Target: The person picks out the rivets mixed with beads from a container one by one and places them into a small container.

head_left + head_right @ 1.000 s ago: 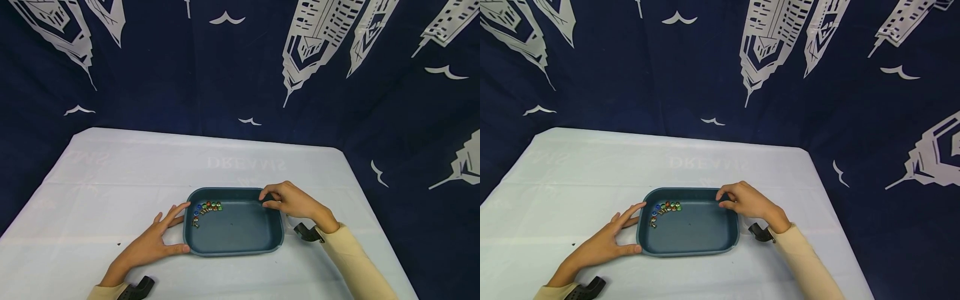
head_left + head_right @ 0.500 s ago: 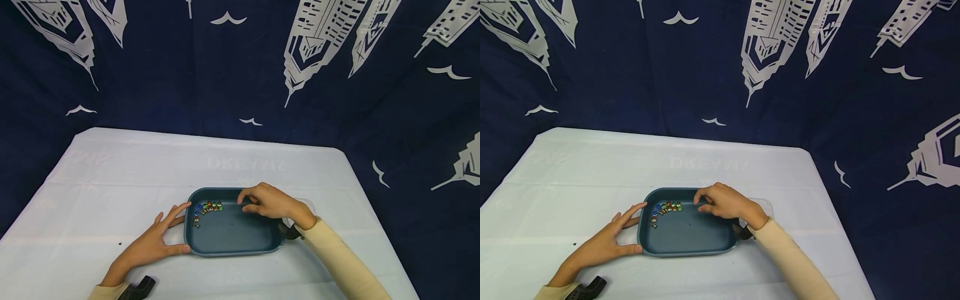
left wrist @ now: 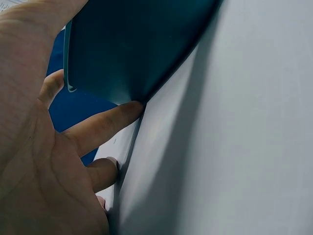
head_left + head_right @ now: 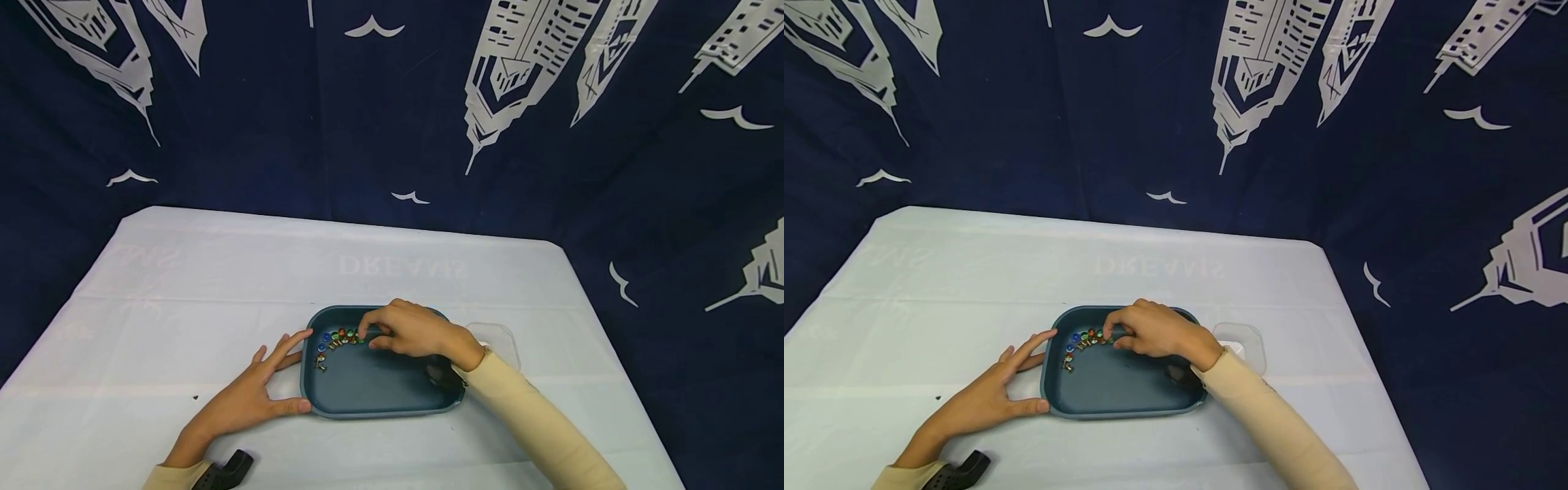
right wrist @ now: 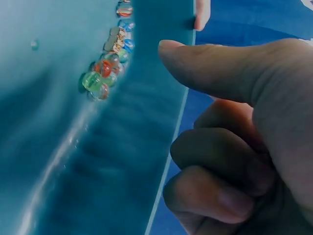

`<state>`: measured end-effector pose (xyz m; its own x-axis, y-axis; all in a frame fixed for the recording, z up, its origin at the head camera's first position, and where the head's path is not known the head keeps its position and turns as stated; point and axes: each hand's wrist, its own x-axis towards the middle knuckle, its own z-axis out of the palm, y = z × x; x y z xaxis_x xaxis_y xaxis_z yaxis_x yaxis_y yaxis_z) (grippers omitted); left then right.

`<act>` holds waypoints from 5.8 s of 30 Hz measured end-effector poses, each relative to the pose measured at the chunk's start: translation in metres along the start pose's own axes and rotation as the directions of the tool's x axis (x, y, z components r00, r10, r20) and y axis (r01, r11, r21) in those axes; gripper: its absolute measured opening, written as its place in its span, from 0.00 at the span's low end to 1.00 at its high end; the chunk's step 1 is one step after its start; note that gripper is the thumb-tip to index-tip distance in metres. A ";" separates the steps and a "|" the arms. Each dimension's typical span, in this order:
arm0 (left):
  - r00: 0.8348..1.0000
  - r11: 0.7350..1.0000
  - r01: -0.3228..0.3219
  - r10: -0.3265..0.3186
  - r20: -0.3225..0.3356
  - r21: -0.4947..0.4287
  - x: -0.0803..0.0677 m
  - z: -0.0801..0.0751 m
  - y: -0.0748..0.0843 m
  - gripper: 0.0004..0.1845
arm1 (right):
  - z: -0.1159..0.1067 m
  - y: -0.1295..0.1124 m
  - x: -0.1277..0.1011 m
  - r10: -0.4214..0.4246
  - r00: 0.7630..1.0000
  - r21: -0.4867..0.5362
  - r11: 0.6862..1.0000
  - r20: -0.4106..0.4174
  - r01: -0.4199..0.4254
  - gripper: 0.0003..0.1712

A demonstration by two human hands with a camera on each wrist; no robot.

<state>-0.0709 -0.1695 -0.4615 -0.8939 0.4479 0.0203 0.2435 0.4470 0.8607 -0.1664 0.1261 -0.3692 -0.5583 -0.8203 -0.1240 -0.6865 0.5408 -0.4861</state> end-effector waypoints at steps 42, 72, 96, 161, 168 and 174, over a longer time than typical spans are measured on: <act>1.000 1.000 -0.010 0.010 0.008 0.018 -0.001 -0.001 0.002 0.54 | 0.046 -0.001 0.060 0.036 0.995 -0.040 0.999 0.089 -0.032 0.11; 1.000 1.000 -0.011 0.010 0.015 0.011 -0.001 -0.002 0.002 0.54 | 0.048 0.002 0.066 0.019 0.989 -0.038 0.999 0.149 -0.013 0.07; 0.999 1.000 0.030 -0.030 0.019 -0.005 0.000 0.001 -0.001 0.56 | 0.050 0.005 0.061 -0.014 0.993 -0.010 1.000 0.114 0.015 0.07; 1.000 1.000 0.003 -0.003 -0.004 0.014 0.000 0.002 0.000 0.56 | 0.046 0.004 0.054 -0.005 0.997 -0.082 0.997 0.076 0.011 0.04; 1.000 1.000 0.009 -0.009 -0.002 0.016 0.000 0.002 0.000 0.56 | 0.042 0.005 0.048 -0.002 0.998 -0.083 0.996 0.068 0.007 0.04; 1.000 1.000 0.008 -0.008 -0.003 0.010 -0.001 0.002 0.000 0.55 | 0.037 0.006 0.042 0.010 0.998 -0.075 0.997 0.062 -0.005 0.04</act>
<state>-0.0696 -0.1684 -0.4627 -0.8971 0.4415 0.0147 0.2396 0.4585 0.8558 -0.1762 0.0882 -0.4093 -0.5349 -0.8251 -0.1820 -0.7168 0.5572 -0.4192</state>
